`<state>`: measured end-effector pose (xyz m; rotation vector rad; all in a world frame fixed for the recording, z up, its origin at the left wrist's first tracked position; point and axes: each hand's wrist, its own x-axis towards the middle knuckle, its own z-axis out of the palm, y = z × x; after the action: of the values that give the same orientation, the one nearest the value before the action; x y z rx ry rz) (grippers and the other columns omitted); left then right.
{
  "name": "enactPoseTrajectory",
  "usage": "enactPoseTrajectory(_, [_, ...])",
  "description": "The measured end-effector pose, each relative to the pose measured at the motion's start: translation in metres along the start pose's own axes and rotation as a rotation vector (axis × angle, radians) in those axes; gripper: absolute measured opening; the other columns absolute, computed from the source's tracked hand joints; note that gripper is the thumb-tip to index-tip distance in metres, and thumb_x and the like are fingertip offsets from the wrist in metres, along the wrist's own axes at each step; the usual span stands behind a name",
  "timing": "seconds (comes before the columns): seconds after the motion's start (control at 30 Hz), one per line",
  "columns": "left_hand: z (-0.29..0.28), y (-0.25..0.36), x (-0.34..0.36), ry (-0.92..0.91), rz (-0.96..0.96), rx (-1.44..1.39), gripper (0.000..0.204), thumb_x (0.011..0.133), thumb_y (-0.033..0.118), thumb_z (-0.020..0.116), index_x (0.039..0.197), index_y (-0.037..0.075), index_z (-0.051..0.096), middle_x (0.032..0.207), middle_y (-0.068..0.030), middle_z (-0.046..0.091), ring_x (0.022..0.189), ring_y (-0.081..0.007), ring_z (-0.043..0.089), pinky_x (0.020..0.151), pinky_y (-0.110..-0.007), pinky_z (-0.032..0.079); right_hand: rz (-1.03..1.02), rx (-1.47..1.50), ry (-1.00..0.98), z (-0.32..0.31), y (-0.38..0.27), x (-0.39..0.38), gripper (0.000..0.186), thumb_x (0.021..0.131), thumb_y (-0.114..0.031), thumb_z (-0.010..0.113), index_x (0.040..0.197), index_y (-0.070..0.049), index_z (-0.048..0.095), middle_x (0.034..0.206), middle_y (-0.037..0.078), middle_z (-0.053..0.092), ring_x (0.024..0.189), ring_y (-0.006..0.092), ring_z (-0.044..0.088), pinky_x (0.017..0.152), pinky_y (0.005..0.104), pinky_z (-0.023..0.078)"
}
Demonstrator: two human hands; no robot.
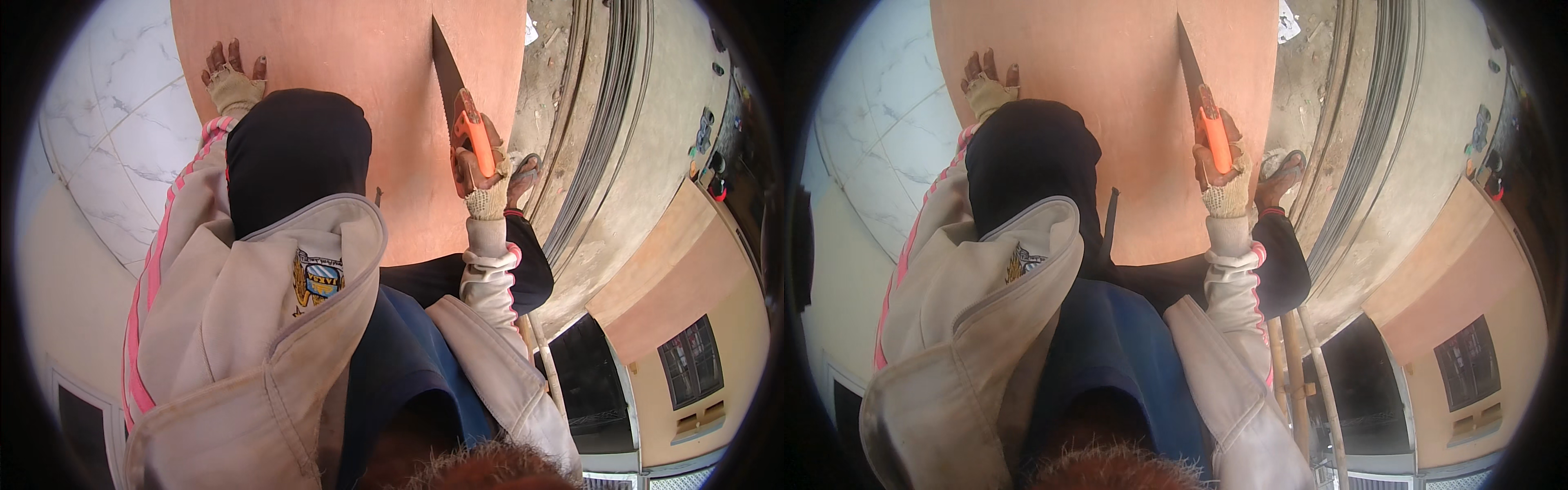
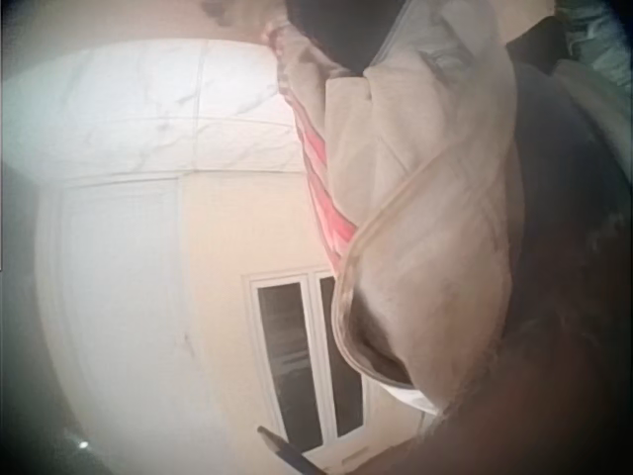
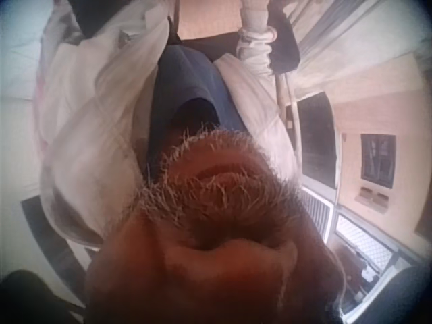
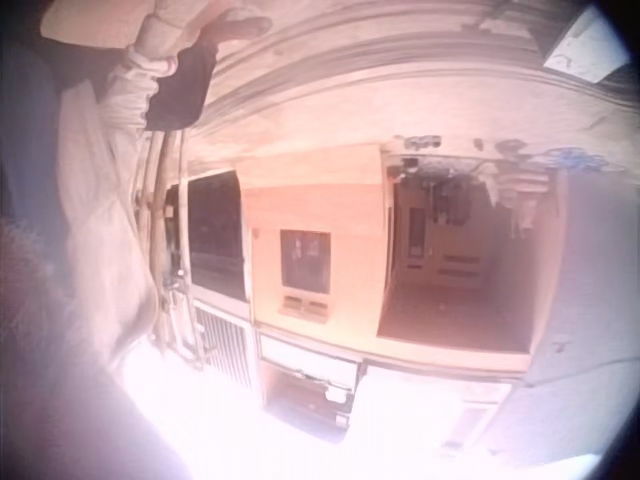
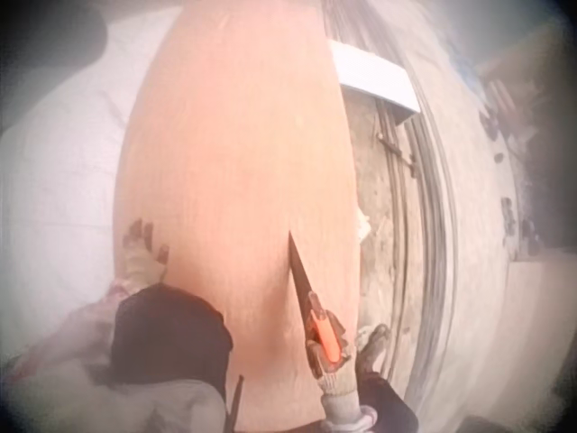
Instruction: The person uses a hand saw to cut a large pinkish board placed on a tiled floor. They hold the board steady with one hand while sawing with the other, then lift the cut piece to reveal the separated section.
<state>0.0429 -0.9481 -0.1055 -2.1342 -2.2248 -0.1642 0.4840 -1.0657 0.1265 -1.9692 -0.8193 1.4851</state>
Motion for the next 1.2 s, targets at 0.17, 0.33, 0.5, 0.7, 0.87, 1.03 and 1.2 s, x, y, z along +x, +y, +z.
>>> enactPoseTrajectory(0.17, [0.004,-0.003,-0.003,0.006,-0.015,0.000,0.076,0.095,0.059,0.061,0.157,0.019,0.045,0.162,-0.0159,0.038,0.151,-0.0379,0.034,0.118,-0.063,0.027,-0.025,0.421,-0.128,-0.055,0.031,-0.144,0.077,0.087,0.010,0.056,0.160,-0.004,0.034,0.155,0.017,0.041,0.138,0.0265,0.044,0.116,0.0401,0.034])
enactPoseTrajectory(0.33, [-0.003,-0.013,0.006,0.016,-0.015,0.024,0.076,0.095,0.059,0.062,0.157,0.019,0.045,0.162,-0.0161,0.038,0.150,-0.0382,0.034,0.118,-0.063,0.027,-0.119,0.150,-0.070,-0.016,0.029,-0.045,0.070,0.088,0.009,0.059,0.155,-0.002,0.043,0.144,0.015,0.056,0.130,0.0217,0.057,0.109,0.0347,0.047])
enactPoseTrajectory(0.5, [0.008,0.021,0.005,0.011,0.016,-0.040,0.076,0.095,0.059,0.062,0.157,0.019,0.045,0.162,-0.0162,0.038,0.150,-0.0385,0.034,0.118,-0.063,0.027,0.014,-0.039,-0.014,-0.009,-0.006,0.005,0.062,0.087,0.001,0.067,0.147,-0.004,0.054,0.104,0.005,0.066,0.085,0.0110,0.060,0.076,0.0257,0.050])
enactPoseTrajectory(0.7, [-0.001,-0.002,-0.003,0.014,-0.014,-0.001,0.076,0.095,0.059,0.062,0.157,0.018,0.045,0.162,-0.0164,0.038,0.150,-0.0389,0.034,0.118,-0.063,0.027,0.080,0.352,-0.096,-0.050,0.019,-0.157,0.076,0.087,0.008,0.056,0.159,-0.004,0.036,0.152,0.015,0.046,0.138,0.0249,0.047,0.113,0.0382,0.039])
enactPoseTrajectory(0.87, [-0.002,-0.002,0.006,0.003,0.018,-0.013,0.076,0.095,0.059,0.062,0.156,0.018,0.045,0.162,-0.0176,0.038,0.149,-0.0400,0.034,0.117,-0.063,0.028,0.058,0.136,0.001,-0.004,0.010,-0.022,0.068,0.086,0.007,0.060,0.153,-0.002,0.047,0.136,0.011,0.064,0.118,0.0164,0.065,0.086,0.0266,0.052])
enactPoseTrajectory(1.03, [0.006,0.005,0.003,0.017,0.020,-0.050,0.076,0.095,0.059,0.062,0.156,0.017,0.046,0.161,-0.0193,0.038,0.149,-0.0405,0.035,0.116,-0.063,0.028,-0.112,-0.114,0.077,-0.009,0.023,-0.016,0.068,0.081,-0.003,0.067,0.148,-0.004,0.055,0.102,0.009,0.071,0.063,0.0133,0.062,0.062,0.0289,0.054])
enactPoseTrajectory(1.2, [0.004,-0.006,0.000,0.020,0.007,-0.002,0.076,0.095,0.059,0.062,0.156,0.016,0.047,0.160,-0.0196,0.039,0.149,-0.0403,0.035,0.116,-0.063,0.028,-0.054,0.349,-0.029,-0.052,0.035,-0.160,0.082,0.082,0.006,0.058,0.160,-0.005,0.038,0.150,0.015,0.055,0.139,0.0258,0.055,0.113,0.0363,0.045])
